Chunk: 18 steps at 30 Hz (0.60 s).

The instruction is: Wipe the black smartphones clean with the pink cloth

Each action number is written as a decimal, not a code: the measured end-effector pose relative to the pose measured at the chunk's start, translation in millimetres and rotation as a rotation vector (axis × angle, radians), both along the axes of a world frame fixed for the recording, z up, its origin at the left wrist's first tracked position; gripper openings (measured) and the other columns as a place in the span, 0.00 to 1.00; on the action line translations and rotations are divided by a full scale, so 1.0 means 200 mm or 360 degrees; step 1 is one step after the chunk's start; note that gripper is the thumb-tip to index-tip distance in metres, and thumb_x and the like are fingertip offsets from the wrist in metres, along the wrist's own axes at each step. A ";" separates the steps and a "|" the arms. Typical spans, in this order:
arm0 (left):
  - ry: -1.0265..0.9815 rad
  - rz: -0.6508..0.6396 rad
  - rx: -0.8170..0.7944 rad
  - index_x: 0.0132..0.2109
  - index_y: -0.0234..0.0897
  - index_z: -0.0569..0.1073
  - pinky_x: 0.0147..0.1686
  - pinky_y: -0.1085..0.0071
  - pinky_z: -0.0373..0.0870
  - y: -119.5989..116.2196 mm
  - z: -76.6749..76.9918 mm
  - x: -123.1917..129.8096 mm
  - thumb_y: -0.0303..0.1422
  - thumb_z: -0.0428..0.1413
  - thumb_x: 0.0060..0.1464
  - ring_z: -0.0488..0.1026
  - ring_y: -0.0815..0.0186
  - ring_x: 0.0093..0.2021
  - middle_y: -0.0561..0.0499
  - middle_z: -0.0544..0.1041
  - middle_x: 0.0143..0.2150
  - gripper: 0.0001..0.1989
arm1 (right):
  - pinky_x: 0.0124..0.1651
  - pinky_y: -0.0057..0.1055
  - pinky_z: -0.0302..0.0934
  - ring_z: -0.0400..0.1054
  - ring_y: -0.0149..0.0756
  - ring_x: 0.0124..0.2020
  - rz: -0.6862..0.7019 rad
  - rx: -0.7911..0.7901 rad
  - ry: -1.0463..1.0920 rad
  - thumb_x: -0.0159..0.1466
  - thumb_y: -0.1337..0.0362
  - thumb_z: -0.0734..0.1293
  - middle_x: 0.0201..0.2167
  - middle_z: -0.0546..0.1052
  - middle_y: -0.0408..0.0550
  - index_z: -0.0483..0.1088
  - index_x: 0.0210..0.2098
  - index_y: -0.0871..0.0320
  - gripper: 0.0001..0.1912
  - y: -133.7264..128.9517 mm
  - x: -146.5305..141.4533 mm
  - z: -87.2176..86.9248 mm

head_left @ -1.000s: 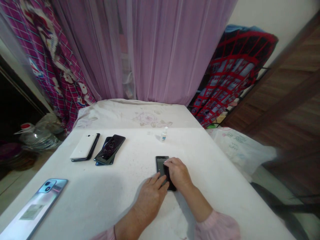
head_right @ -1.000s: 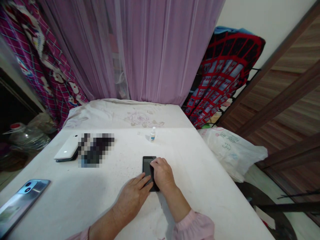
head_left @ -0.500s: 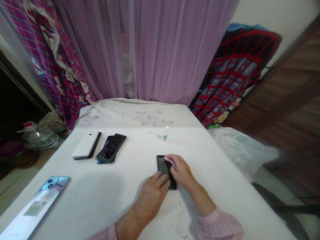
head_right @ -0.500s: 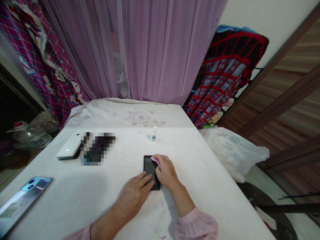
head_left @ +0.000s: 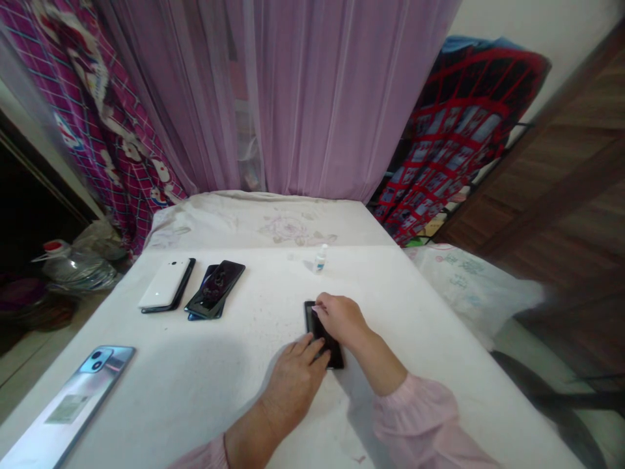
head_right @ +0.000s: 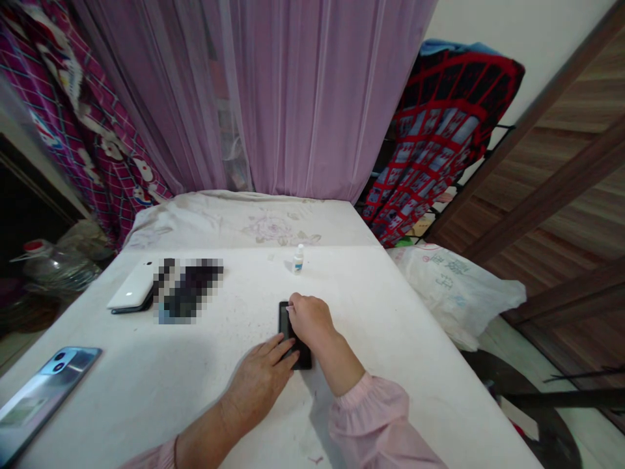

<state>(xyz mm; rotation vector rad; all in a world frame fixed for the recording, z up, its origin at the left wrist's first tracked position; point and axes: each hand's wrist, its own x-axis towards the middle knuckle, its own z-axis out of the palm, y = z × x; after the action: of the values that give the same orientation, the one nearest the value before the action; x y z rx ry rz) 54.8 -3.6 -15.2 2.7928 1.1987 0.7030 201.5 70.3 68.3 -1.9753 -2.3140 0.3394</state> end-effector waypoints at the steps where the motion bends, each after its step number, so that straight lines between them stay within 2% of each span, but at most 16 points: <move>1: -0.0002 -0.0002 -0.0002 0.53 0.40 0.72 0.49 0.59 0.70 0.00 0.00 0.00 0.30 0.54 0.60 0.69 0.54 0.56 0.47 0.75 0.53 0.14 | 0.40 0.32 0.63 0.74 0.40 0.38 -0.0016 -0.0038 0.0110 0.65 0.62 0.60 0.36 0.81 0.50 0.74 0.40 0.55 0.11 0.00 0.01 0.00; 4: -0.0007 -0.0018 -0.0015 0.54 0.40 0.71 0.49 0.59 0.70 0.00 0.01 0.00 0.30 0.54 0.60 0.70 0.54 0.55 0.47 0.76 0.52 0.15 | 0.42 0.31 0.64 0.74 0.37 0.40 0.0073 -0.0147 0.0579 0.66 0.60 0.59 0.38 0.80 0.48 0.73 0.43 0.55 0.13 -0.03 0.08 -0.03; 7: -0.0016 -0.0026 -0.0022 0.53 0.40 0.71 0.50 0.59 0.70 0.00 0.03 0.00 0.29 0.55 0.59 0.69 0.54 0.56 0.47 0.75 0.51 0.15 | 0.49 0.34 0.64 0.72 0.36 0.46 0.0277 -0.0131 0.0922 0.65 0.66 0.55 0.45 0.78 0.49 0.71 0.49 0.56 0.18 -0.08 0.19 -0.08; 10: 0.0002 0.0015 -0.0073 0.53 0.41 0.71 0.50 0.58 0.71 -0.01 0.05 0.01 0.28 0.55 0.58 0.69 0.54 0.56 0.45 0.71 0.57 0.15 | 0.54 0.37 0.62 0.69 0.37 0.50 0.0504 0.0009 0.0956 0.59 0.72 0.57 0.49 0.75 0.52 0.70 0.51 0.57 0.22 -0.12 0.25 -0.13; 13: 0.0024 0.0076 -0.0133 0.52 0.42 0.72 0.50 0.58 0.71 -0.01 0.08 0.01 0.28 0.56 0.58 0.69 0.55 0.56 0.43 0.63 0.64 0.14 | 0.58 0.40 0.60 0.65 0.40 0.55 0.0733 0.0098 0.0936 0.54 0.73 0.61 0.54 0.72 0.54 0.66 0.56 0.57 0.29 -0.15 0.27 -0.13; 18: 0.0016 0.0060 -0.0157 0.51 0.42 0.72 0.49 0.58 0.73 -0.01 0.12 0.00 0.28 0.56 0.58 0.70 0.55 0.55 0.43 0.66 0.61 0.14 | 0.58 0.44 0.60 0.64 0.42 0.56 0.0866 0.0238 0.0849 0.54 0.72 0.65 0.55 0.71 0.54 0.62 0.60 0.55 0.33 -0.16 0.27 -0.14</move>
<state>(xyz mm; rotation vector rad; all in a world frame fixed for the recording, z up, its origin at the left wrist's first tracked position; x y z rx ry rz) 55.5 -5.8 8.1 2.7042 1.2544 0.6148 254.8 38.8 41.2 -0.9928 -2.3612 0.6143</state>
